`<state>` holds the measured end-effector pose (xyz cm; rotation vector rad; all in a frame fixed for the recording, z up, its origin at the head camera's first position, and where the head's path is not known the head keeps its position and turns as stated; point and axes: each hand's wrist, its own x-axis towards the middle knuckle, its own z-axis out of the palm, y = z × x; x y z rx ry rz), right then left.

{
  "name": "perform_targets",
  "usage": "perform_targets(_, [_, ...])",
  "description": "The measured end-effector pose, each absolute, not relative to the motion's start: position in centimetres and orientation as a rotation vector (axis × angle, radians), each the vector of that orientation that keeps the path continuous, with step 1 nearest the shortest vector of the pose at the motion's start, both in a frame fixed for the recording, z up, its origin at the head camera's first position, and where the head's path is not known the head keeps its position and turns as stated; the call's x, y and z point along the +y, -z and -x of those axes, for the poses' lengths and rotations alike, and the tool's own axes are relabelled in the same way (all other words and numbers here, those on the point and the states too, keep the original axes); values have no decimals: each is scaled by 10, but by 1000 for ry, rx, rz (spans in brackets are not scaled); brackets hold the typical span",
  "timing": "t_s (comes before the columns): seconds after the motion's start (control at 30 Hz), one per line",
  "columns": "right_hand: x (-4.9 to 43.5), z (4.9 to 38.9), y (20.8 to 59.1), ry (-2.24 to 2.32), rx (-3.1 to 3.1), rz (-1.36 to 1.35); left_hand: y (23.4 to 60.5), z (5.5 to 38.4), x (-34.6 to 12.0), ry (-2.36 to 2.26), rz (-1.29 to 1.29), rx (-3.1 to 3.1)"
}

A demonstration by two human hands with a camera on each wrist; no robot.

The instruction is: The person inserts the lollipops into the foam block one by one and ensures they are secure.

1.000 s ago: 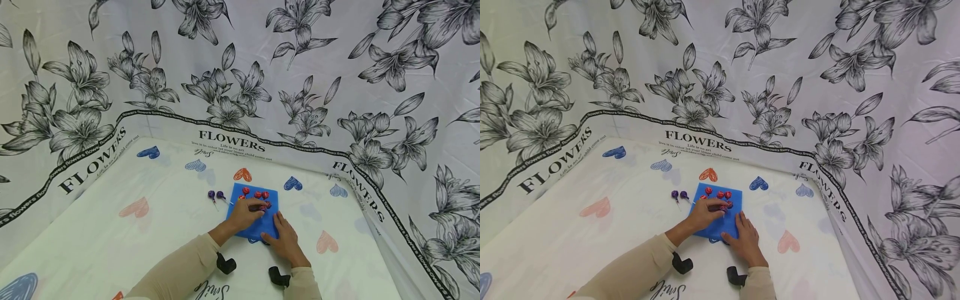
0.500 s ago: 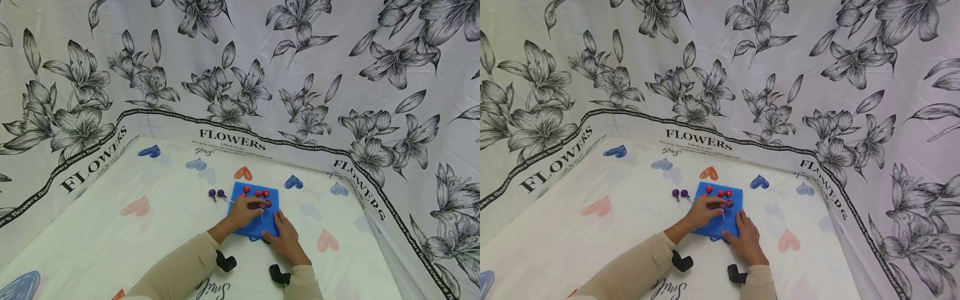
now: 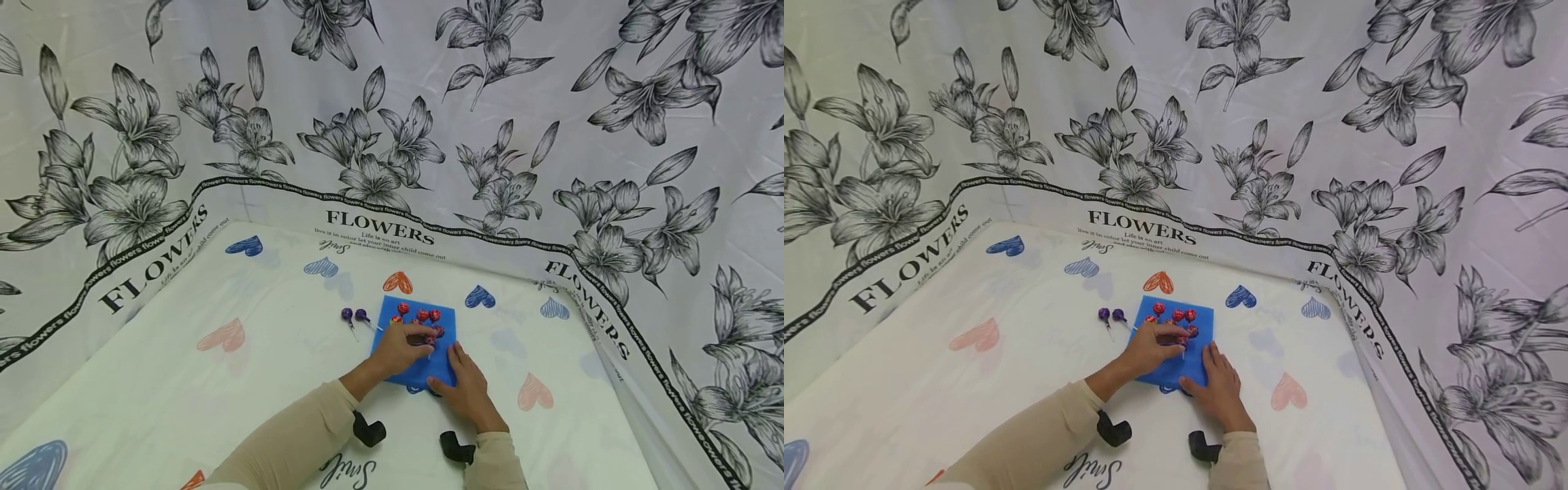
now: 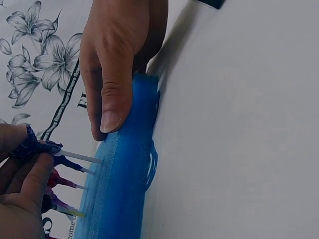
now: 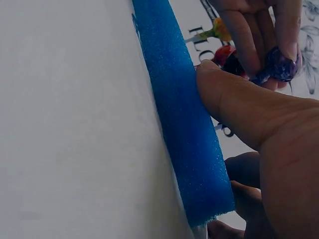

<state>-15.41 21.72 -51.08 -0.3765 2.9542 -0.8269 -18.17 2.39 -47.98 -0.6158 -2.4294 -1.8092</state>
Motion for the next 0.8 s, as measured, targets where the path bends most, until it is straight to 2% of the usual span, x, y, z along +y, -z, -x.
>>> perform_targets(0.8, [216,155,512,799,2930,317,481,181,27,1754,708,-2435])
